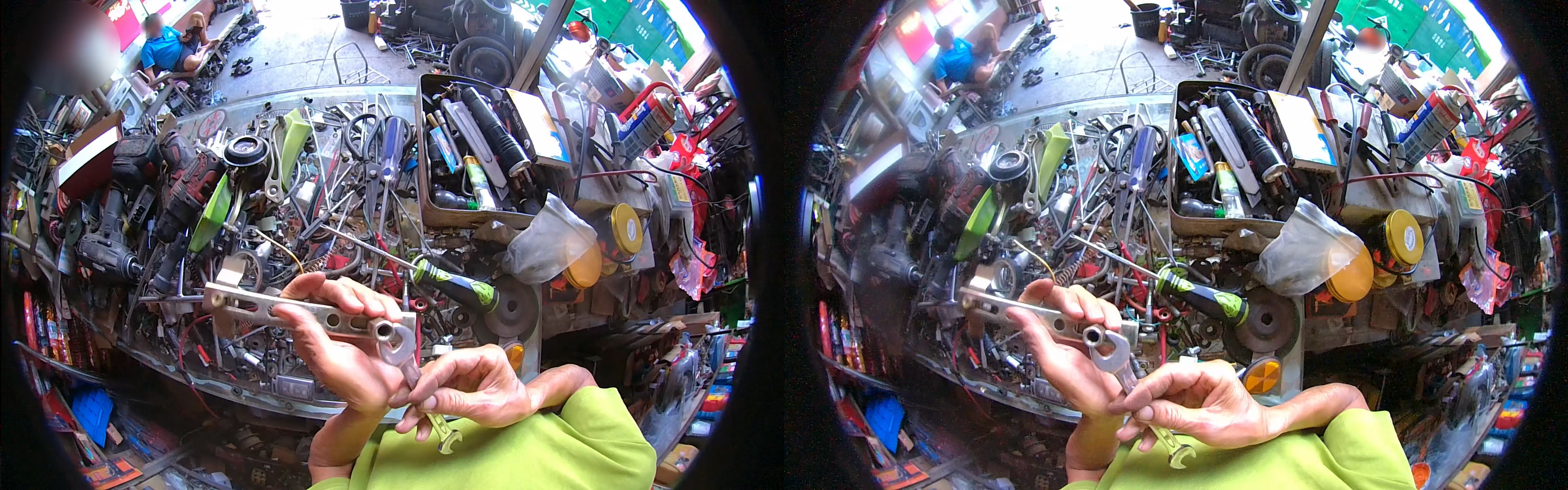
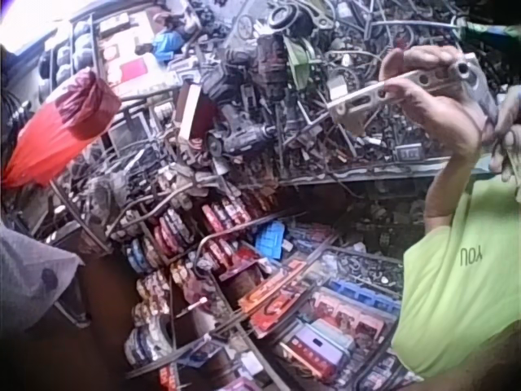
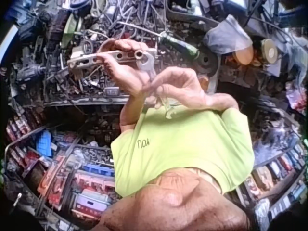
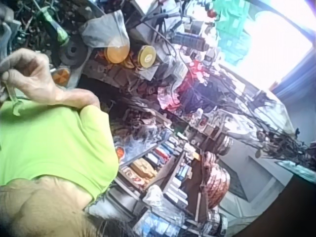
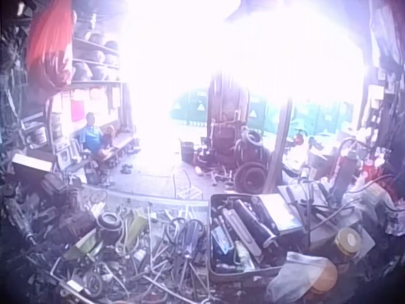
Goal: The person picks up a small metal bracket and a bolt from a shelf, then uses a wrench to tighten the bolt into the bracket. They continue to adjust and tighten the assembly with both hands while holding the parts over a cluttered workbench.
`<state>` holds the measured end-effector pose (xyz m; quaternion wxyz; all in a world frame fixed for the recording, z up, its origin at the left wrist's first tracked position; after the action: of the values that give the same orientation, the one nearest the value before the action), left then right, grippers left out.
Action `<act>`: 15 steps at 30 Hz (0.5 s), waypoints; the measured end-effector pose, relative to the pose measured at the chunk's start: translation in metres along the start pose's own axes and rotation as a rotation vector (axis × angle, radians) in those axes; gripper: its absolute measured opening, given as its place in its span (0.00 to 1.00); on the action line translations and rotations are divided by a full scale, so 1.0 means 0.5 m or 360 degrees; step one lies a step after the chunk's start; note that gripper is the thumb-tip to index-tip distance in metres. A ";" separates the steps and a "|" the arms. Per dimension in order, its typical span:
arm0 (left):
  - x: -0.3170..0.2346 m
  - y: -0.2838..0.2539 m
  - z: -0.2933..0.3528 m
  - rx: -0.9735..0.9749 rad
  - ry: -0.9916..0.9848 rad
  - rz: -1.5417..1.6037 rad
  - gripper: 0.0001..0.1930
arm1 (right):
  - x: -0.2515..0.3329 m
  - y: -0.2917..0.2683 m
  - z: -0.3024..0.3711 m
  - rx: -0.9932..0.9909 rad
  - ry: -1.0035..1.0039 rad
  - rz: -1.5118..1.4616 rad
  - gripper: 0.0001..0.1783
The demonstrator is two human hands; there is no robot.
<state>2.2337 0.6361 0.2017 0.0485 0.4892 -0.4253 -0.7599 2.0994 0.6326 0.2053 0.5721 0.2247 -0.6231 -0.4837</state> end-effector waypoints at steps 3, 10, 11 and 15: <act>-0.005 -0.003 0.000 0.0034 0.0195 -0.0060 0.23 | 0.018 0.002 -0.014 -0.0074 0.0077 -0.0139 0.12; -0.006 0.007 0.007 -0.0010 0.0201 -0.0008 0.22 | 0.040 -0.005 -0.027 -0.0018 -0.0078 0.0263 0.10; -0.006 0.006 0.004 0.0022 0.0177 -0.0022 0.22 | 0.052 -0.005 -0.028 0.0022 -0.0097 0.0367 0.10; 0.005 -0.007 -0.004 0.0087 0.0040 0.0048 0.21 | 0.075 0.000 -0.021 -0.0161 0.0034 0.0248 0.13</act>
<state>2.2350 0.6360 0.1975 0.0520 0.4934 -0.4526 -0.7409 2.1002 0.5976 0.2229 0.6251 0.1514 -0.6074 -0.4663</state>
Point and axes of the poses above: each hand's wrist, its own z-axis away from the middle knuckle, its own y-axis out of the palm, x = y × z, the point moved 6 cm from there along -z, towards the middle knuckle, and after that the axes turned 10 degrees about -z, right-handed, at the moved point
